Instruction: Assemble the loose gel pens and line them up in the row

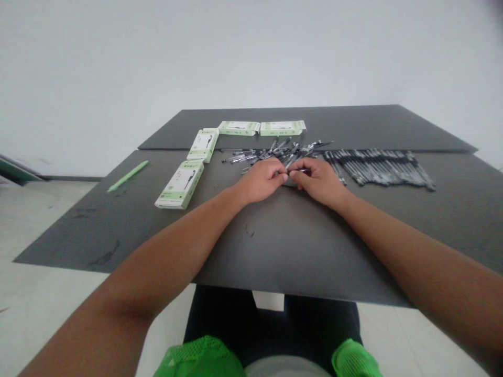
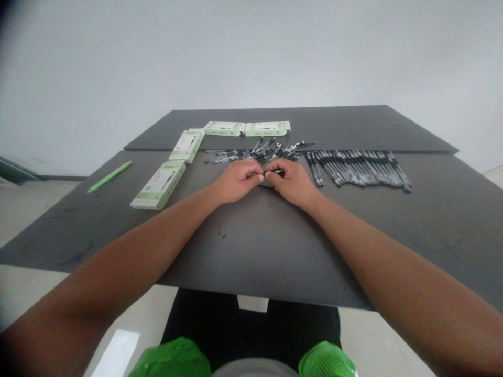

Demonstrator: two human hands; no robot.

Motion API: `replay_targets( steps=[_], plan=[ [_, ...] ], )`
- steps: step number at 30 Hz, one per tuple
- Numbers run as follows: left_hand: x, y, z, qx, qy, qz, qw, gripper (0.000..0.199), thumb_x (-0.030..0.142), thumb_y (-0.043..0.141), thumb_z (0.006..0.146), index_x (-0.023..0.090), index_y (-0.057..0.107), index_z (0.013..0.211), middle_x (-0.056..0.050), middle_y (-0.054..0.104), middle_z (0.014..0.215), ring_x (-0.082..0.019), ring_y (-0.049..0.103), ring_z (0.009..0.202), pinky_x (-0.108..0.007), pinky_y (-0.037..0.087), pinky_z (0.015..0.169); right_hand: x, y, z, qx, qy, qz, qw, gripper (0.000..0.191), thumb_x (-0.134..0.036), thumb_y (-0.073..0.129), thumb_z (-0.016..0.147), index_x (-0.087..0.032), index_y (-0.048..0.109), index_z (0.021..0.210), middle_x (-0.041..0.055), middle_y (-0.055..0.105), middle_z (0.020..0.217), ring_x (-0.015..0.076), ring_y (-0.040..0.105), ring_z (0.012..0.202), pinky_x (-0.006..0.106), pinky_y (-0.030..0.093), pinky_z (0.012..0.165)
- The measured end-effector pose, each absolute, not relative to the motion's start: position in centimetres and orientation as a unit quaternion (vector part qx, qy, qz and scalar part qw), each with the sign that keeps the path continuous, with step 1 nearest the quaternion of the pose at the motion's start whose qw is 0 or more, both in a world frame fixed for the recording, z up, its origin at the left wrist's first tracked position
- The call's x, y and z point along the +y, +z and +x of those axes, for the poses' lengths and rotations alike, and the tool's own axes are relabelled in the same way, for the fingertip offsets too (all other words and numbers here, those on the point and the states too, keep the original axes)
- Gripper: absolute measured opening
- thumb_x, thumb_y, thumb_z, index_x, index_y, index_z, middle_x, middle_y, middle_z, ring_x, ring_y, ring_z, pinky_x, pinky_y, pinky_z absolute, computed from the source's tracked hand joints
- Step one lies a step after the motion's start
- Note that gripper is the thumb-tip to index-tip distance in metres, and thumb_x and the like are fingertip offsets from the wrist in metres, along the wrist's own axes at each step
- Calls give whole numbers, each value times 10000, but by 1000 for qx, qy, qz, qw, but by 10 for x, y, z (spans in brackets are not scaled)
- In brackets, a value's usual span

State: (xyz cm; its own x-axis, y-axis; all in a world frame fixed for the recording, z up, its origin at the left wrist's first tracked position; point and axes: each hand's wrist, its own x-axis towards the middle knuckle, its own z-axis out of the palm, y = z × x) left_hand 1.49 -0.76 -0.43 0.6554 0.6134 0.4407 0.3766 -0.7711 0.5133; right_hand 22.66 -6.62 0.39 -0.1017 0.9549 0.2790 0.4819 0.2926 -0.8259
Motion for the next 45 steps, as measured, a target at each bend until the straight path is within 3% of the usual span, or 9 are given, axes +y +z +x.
replay_targets(
  steps=[24,34,45],
  plan=[
    [-6,-6,13,259,316,893,187,174,252,631,1019,173,708,884,-50,692,924,-198,646,899,-354,485,849,-65,3,228,-685,293,-519,419,217,-372,706,917,-186,789,989,16,723,738,162,619,574,317,480,593],
    [-22,5,20,235,369,883,170,172,243,595,1049,189,658,898,-62,690,940,-213,640,918,-361,503,853,-68,4,224,-686,158,-484,520,286,-293,728,880,-211,750,1153,63,771,973,216,702,772,382,584,734],
    [-29,10,22,241,388,876,154,202,217,572,1059,196,614,862,-58,659,919,-208,617,878,-366,497,823,-70,4,223,-682,203,-470,522,365,-410,738,934,-222,712,1245,71,750,1043,221,698,777,389,584,716]
  ],
)
